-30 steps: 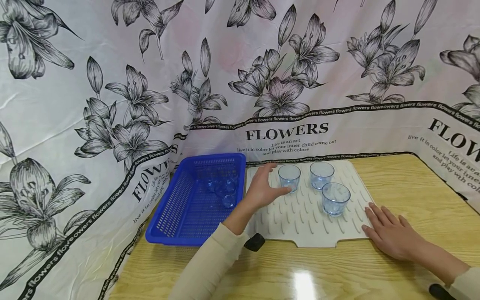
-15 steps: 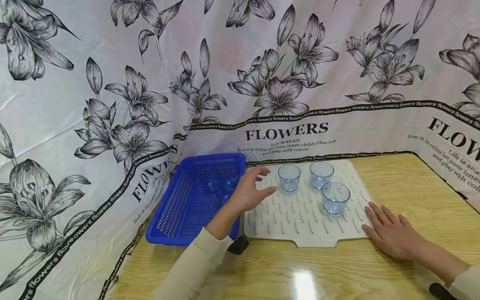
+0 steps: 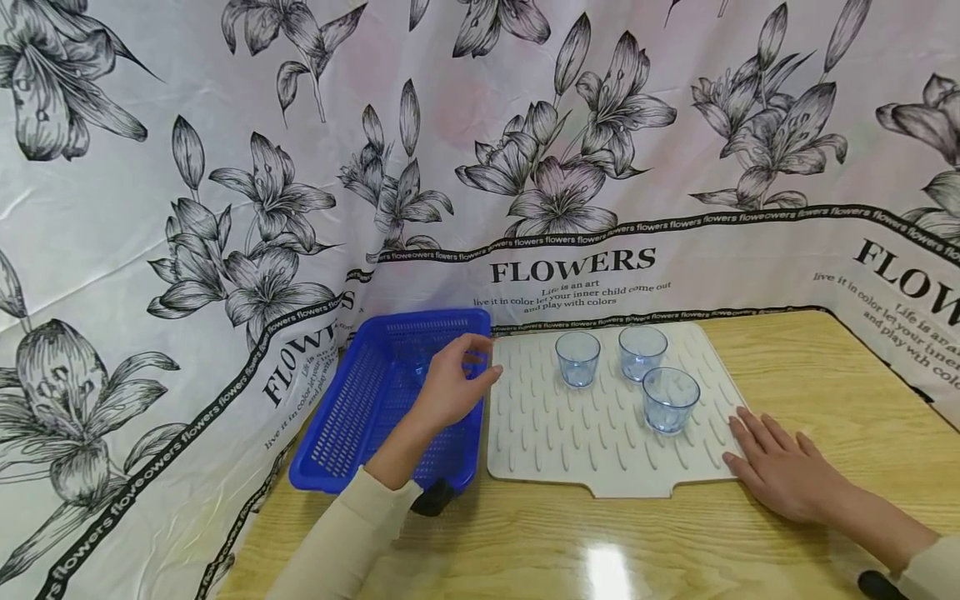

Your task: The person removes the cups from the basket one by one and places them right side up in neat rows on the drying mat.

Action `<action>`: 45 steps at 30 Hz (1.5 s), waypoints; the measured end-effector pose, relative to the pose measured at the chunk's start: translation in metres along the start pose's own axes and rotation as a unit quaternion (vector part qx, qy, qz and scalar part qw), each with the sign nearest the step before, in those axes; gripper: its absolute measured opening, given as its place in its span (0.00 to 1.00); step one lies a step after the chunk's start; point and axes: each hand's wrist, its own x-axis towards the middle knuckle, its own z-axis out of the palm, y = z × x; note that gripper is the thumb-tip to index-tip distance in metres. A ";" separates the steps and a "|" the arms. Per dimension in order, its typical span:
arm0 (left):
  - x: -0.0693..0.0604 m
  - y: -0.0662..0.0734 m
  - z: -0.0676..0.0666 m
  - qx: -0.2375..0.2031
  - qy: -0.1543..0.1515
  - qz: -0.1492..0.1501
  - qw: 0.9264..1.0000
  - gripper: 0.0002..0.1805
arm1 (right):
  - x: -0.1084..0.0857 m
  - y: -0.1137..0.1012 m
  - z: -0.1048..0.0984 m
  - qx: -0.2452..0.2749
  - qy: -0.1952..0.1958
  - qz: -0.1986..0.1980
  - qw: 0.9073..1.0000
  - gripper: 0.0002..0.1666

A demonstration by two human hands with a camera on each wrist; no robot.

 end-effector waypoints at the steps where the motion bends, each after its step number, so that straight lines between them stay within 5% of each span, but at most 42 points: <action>1: -0.001 -0.003 -0.003 0.003 0.003 -0.003 1.000 0.20 | 0.000 0.000 0.000 0.000 0.000 0.000 1.000 0.42; 9: -0.012 -0.030 -0.035 0.042 -0.021 -0.043 0.998 0.26 | 0.000 0.000 0.000 0.002 -0.002 0.000 1.000 0.42; 16: -0.008 -0.056 -0.050 0.086 -0.060 -0.076 0.992 0.33 | 0.000 0.000 -0.002 0.005 -0.004 0.001 1.000 0.42; 29: 0.009 -0.077 -0.055 0.062 -0.133 -0.176 0.973 0.51 | -0.001 -0.003 -0.003 0.002 0.002 0.001 1.000 0.41; 45: 0.027 -0.102 -0.059 0.020 -0.193 -0.196 0.961 0.53 | -0.002 0.000 0.001 0.008 0.001 0.002 1.000 0.42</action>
